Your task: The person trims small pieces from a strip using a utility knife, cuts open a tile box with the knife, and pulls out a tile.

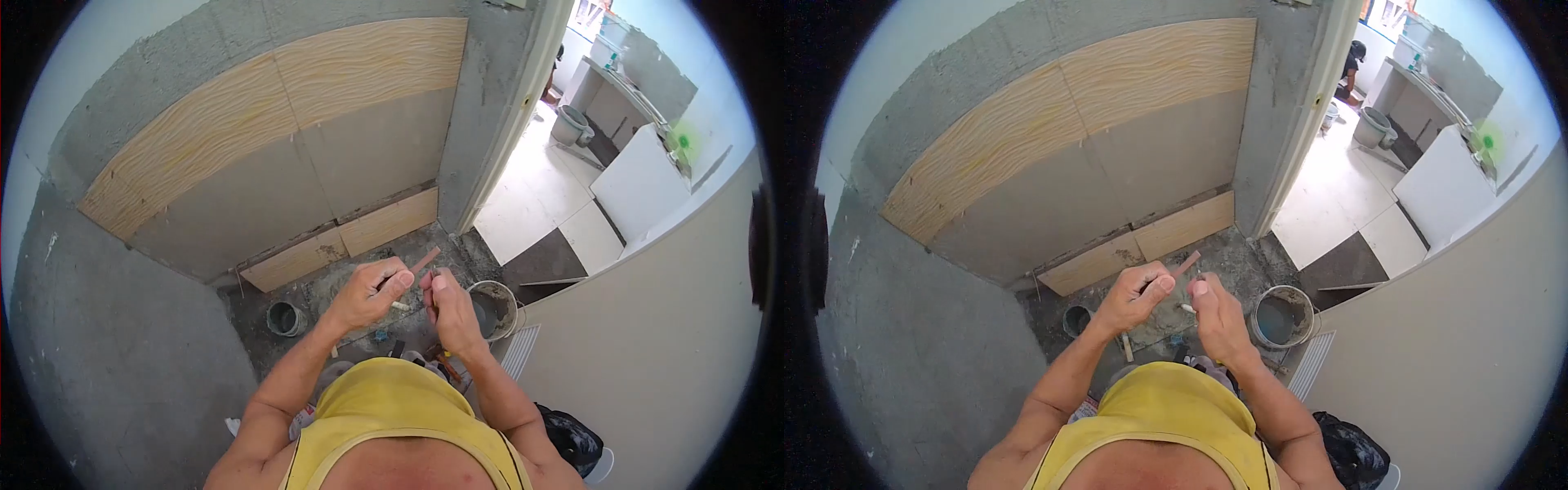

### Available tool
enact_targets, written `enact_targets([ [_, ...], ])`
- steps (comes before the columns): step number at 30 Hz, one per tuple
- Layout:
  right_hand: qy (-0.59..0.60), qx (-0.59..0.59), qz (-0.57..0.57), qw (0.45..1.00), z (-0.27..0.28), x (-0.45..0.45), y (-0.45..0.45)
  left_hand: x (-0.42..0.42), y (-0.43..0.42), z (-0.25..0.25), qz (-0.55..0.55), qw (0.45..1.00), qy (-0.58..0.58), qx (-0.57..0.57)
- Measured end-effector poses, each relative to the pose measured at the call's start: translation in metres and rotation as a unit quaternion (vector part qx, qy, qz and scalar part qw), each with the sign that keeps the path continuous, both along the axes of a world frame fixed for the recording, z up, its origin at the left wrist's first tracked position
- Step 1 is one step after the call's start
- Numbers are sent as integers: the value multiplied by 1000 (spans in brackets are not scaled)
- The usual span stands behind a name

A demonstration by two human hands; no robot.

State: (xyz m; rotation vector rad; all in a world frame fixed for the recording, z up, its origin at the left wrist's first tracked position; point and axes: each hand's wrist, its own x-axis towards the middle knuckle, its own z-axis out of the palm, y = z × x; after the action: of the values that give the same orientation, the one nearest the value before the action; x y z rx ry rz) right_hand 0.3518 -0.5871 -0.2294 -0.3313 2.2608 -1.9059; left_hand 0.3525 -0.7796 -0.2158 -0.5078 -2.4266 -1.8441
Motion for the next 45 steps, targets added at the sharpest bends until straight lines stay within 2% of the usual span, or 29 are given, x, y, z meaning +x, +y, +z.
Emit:
enact_targets([
  [5,-4,13,59,998,15,0,-11,7,-17,12,-26,998,55,-28],
  [12,27,19,82,996,19,2,-27,12,-28,14,-44,992,103,-58],
  [26,31,39,66,997,14,4,-30,12,-39,19,-72,990,88,-83],
  [28,6,15,86,996,11,3,-28,14,-37,23,-75,990,88,-86],
  [30,-26,4,87,996,13,2,-24,17,-38,30,-60,994,-28,-84],
  [32,-146,-60,135,978,18,5,-21,17,-36,25,-55,995,-37,-71],
  [37,-207,-116,179,955,30,11,-15,20,-34,30,-49,998,-29,-36],
  [39,-214,-103,229,944,33,13,-13,22,-37,43,-121,983,-89,-103],
  [40,-212,-106,227,945,38,15,-12,21,-39,41,-123,983,-88,-106],
  [42,-248,-70,271,927,48,17,-8,20,-44,32,-197,972,-50,-116],
  [45,-250,-57,318,913,44,17,-6,22,-53,31,-231,959,-72,-145],
])
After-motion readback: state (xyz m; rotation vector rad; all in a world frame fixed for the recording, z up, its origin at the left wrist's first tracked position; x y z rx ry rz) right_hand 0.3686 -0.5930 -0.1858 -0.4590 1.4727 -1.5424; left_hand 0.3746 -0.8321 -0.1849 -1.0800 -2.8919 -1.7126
